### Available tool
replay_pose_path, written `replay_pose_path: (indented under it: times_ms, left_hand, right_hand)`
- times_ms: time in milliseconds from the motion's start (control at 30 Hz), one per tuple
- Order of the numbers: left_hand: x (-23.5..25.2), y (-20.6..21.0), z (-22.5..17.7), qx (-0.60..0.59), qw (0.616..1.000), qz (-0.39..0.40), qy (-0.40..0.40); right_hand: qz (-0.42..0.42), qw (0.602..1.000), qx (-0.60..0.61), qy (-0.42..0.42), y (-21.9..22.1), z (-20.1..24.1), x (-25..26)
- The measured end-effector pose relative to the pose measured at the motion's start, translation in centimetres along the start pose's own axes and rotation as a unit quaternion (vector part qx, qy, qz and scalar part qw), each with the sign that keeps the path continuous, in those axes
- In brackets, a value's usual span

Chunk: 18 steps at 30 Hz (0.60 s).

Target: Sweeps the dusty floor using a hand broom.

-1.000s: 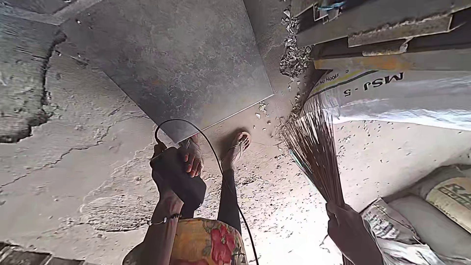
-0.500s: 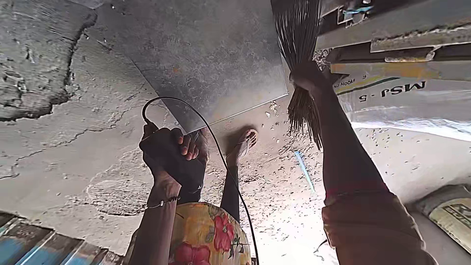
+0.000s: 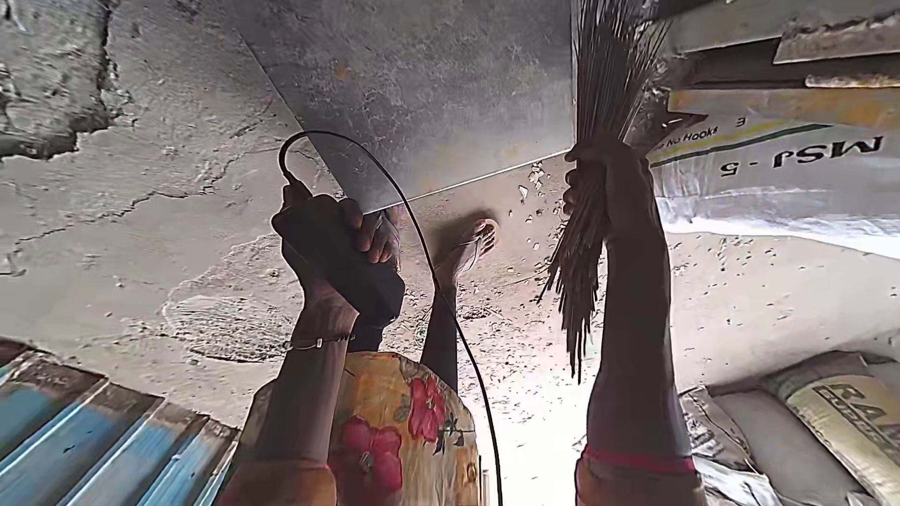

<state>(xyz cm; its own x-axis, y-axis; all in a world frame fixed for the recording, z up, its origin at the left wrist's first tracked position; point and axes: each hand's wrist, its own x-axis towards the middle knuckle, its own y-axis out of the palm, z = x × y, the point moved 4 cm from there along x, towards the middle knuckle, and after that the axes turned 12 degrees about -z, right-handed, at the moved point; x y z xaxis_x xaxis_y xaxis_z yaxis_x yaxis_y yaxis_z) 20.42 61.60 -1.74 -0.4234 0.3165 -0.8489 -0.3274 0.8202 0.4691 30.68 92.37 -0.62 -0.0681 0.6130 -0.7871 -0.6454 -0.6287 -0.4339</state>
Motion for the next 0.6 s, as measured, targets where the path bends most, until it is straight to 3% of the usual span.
replay_pose_path:
  times_ms: [33, 100, 200, 267, 333, 400, 500, 567, 600]
  left_hand:
    - [-0.1, 0.2, 0.0, 0.017, 1.0, -0.017, 0.007]
    - [-0.1, 0.6, 0.3, 0.035, 0.998, -0.041, 0.016]
    - [0.0, 0.6, 0.8, 0.013, 0.999, -0.043, 0.008]
    - [0.4, 0.7, 0.6, 0.011, 0.999, -0.035, 0.01]
    - [0.2, 0.7, 0.4, 0.015, 0.999, -0.029, 0.016]
    - [0.0, 0.8, 0.6, 0.012, 1.0, -0.024, 0.012]
    - [-0.1, 1.3, 1.0, 0.015, 0.999, -0.027, 0.009]
    - [-0.1, 1.3, 0.8, 0.033, 0.999, -0.03, 0.01]
    - [0.1, 1.2, 0.9, 0.031, 0.999, -0.03, 0.007]
  right_hand:
    - [-0.025, 0.999, -0.017, 0.043, 0.3, -1.9, 2.0]
    - [-0.084, 0.989, 0.006, 0.122, -0.1, -6.6, 1.3]
    - [-0.102, 0.961, 0.123, 0.224, -1.8, -10.6, -7.1]
    - [-0.058, 0.96, 0.186, 0.199, -2.4, -9.3, -13.3]
    - [-0.027, 0.975, 0.185, 0.118, -2.6, -5.9, -16.2]
    - [-0.003, 0.988, 0.145, 0.044, -2.3, -1.9, -13.8]
    - [0.03, 0.997, 0.061, 0.025, -0.7, 1.3, -3.3]
    - [0.001, 0.998, 0.014, 0.058, -0.4, -1.8, 1.5]
    - [-0.033, 0.995, 0.017, 0.089, -0.6, -4.1, 1.6]
